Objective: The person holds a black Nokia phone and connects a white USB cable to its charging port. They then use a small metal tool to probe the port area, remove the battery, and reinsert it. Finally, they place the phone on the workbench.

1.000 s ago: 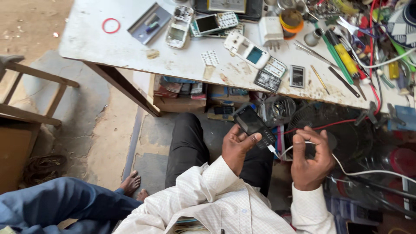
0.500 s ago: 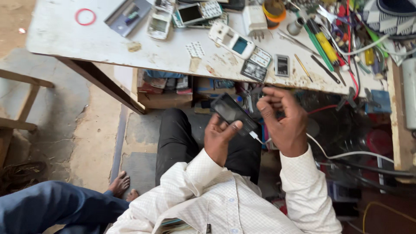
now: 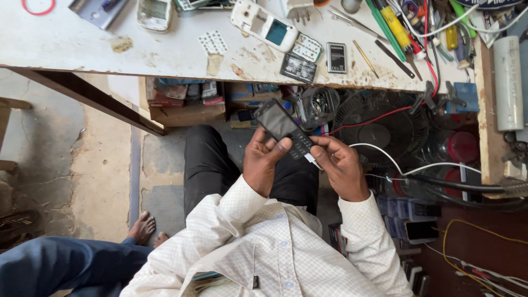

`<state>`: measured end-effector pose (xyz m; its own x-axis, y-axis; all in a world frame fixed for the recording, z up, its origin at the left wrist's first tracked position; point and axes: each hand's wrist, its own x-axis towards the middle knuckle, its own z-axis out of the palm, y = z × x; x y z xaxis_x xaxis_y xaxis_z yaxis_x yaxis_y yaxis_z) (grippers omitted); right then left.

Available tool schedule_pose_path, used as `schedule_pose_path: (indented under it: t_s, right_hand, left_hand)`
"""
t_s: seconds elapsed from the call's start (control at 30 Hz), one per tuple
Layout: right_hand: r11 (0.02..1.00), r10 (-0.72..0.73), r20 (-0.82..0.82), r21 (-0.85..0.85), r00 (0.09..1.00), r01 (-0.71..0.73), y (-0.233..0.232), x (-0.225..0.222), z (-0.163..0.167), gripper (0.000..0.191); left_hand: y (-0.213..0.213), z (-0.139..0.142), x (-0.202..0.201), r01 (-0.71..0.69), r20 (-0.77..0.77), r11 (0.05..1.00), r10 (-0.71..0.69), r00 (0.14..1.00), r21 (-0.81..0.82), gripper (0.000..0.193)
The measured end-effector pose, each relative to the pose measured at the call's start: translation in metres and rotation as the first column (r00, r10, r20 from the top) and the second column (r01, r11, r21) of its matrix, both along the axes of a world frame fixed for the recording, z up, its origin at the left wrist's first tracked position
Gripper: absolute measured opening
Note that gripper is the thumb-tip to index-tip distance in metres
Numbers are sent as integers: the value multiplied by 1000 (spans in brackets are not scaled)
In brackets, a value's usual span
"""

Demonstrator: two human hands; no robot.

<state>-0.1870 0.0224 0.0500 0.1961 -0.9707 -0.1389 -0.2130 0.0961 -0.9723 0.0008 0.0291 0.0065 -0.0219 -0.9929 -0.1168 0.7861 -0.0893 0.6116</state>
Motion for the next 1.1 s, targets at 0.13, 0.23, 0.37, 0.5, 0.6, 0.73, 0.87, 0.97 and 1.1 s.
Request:
schedule_pose_path:
  t_s: [0.13, 0.23, 0.37, 0.5, 0.6, 0.73, 0.87, 0.97, 1.1]
  right_hand:
    - [999, -45, -44, 0, 998, 45, 3, 3, 2, 33]
    - [993, -26, -108, -113, 994, 14, 7, 8, 7, 34]
    - [977, -52, -198, -212, 979, 9, 12, 15, 10, 33]
    - [963, -55, -235, -268, 970, -10, 14, 21, 7, 33]
    - [965, -81, -218, -261, 973, 22, 16, 25, 4, 35]
    - [893, -166, -285, -449, 944, 21, 25, 26, -2, 51]
    - [737, -326, -432, -674, 841, -60, 38, 24, -15, 49]
    - [721, -357, -421, -692, 834, -41, 43, 23, -28, 33]
    - [682, -426, -409, -731, 807, -11, 44, 20, -37, 26]
  left_hand:
    - [-2, -8, 2, 42, 0, 999, -42, 999, 29, 43]
    - [-4, -6, 3, 73, -73, 997, -72, 995, 12, 43]
    - [-4, 6, 1, 45, -86, 999, -47, 995, -28, 70]
    - [-6, 22, -11, -119, 24, 993, 119, 993, -21, 107]
    - [-8, 31, -18, -215, 131, 976, 218, 967, -37, 115]
    - [-10, 38, -21, -233, 136, 972, 226, 965, 34, 116]
    - [-12, 40, -19, -178, 0, 980, 179, 984, 91, 116]
    - [-11, 39, -21, -173, 27, 981, 172, 985, 82, 115]
    - [-10, 34, -24, -124, -40, 981, 131, 991, 146, 118]
